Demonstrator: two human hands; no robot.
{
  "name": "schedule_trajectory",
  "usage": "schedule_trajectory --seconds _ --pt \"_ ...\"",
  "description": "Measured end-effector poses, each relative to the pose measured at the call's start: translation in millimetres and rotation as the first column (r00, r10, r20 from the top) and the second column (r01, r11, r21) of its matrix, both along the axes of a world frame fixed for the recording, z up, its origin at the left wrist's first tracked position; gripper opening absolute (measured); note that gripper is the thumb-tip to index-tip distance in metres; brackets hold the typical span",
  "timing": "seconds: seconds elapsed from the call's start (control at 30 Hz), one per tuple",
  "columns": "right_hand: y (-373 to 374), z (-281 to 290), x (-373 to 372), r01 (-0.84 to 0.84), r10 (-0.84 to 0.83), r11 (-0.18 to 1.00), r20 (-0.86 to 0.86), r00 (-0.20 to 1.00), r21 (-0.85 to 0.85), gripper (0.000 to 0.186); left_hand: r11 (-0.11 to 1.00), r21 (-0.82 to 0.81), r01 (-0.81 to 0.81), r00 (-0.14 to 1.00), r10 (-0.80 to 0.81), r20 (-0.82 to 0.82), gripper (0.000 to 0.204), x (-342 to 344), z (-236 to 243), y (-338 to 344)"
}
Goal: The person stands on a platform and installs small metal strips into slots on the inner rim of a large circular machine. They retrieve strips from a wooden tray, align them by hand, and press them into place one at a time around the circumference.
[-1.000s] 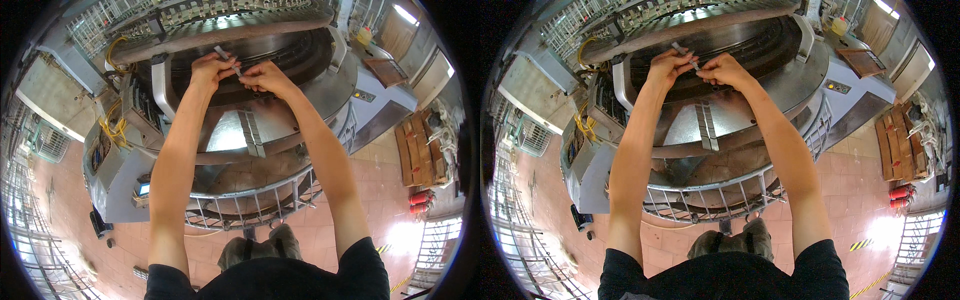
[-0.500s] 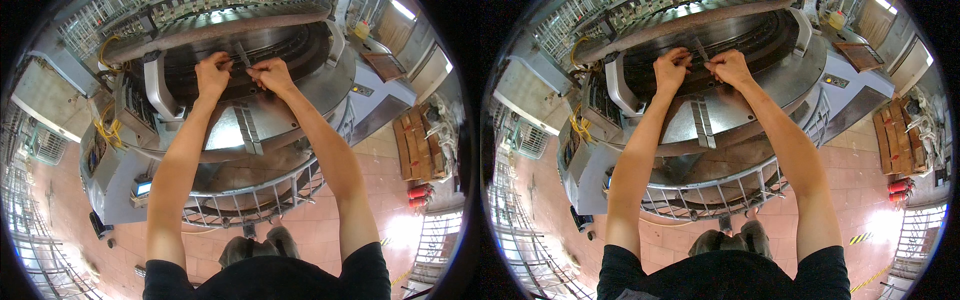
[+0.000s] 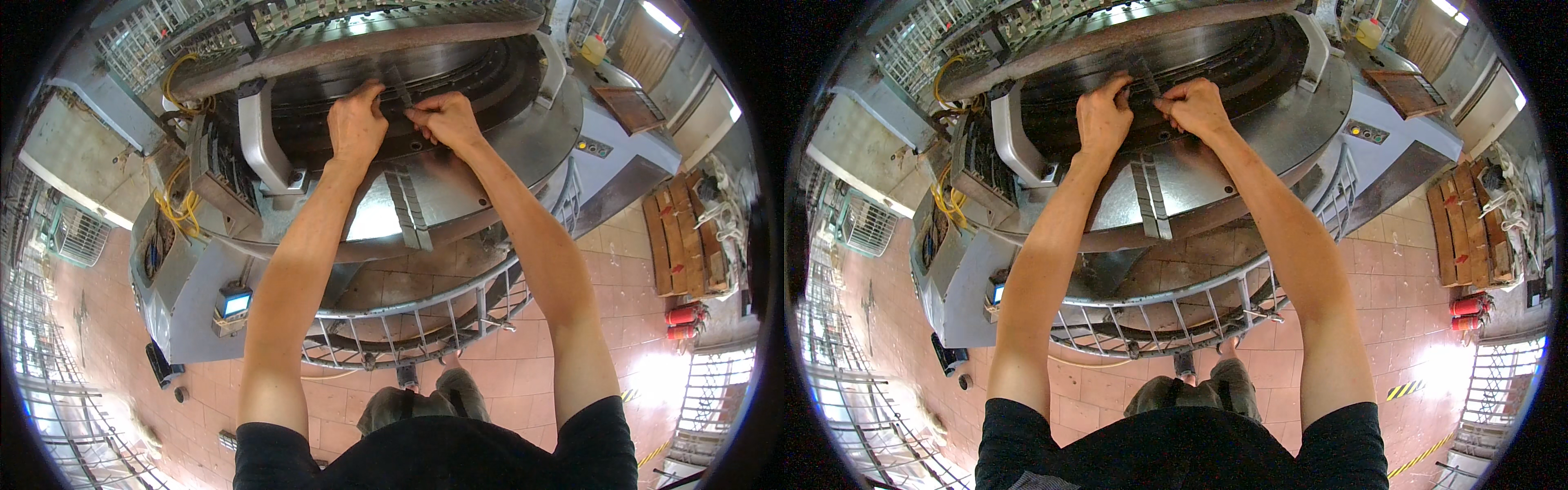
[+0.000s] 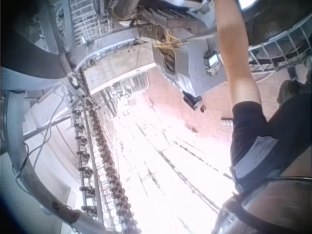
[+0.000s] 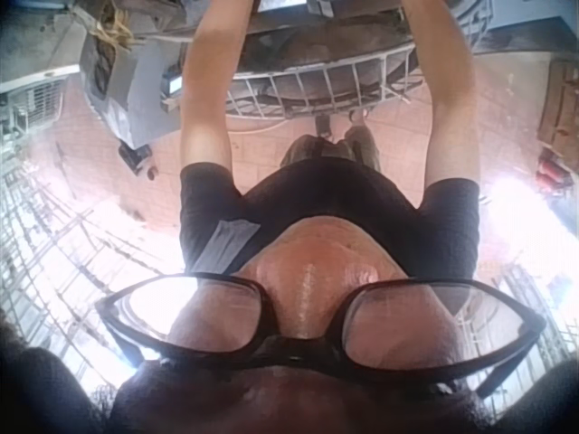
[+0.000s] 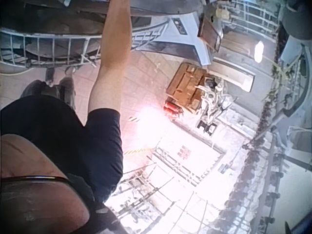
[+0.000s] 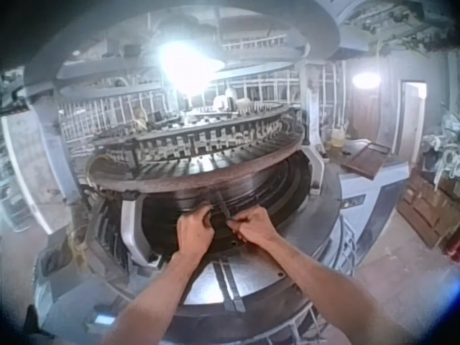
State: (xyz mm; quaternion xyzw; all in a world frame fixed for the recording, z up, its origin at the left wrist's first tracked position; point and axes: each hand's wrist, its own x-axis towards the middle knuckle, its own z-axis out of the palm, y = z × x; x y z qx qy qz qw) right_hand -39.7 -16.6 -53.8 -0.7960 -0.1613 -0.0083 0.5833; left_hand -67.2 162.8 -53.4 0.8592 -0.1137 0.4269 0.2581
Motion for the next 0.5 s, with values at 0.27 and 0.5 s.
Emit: schedule_trajectory --seconds 0.27,0.5 --pt "0.1 -0.2 -0.7 0.009 -0.009 1.0 0.013 1.0 -0.013 0.023 1.0 0.024 0.019 1.0 -0.02 0.013 0.023 1.9 -1.9 -1.3" --pt "0.1 0.3 -0.1 0.002 -0.002 1.0 0.012 1.0 -0.01 0.023 0.997 0.059 0.048 0.999 -0.049 0.015 0.023 2.5 -2.6 -0.9"
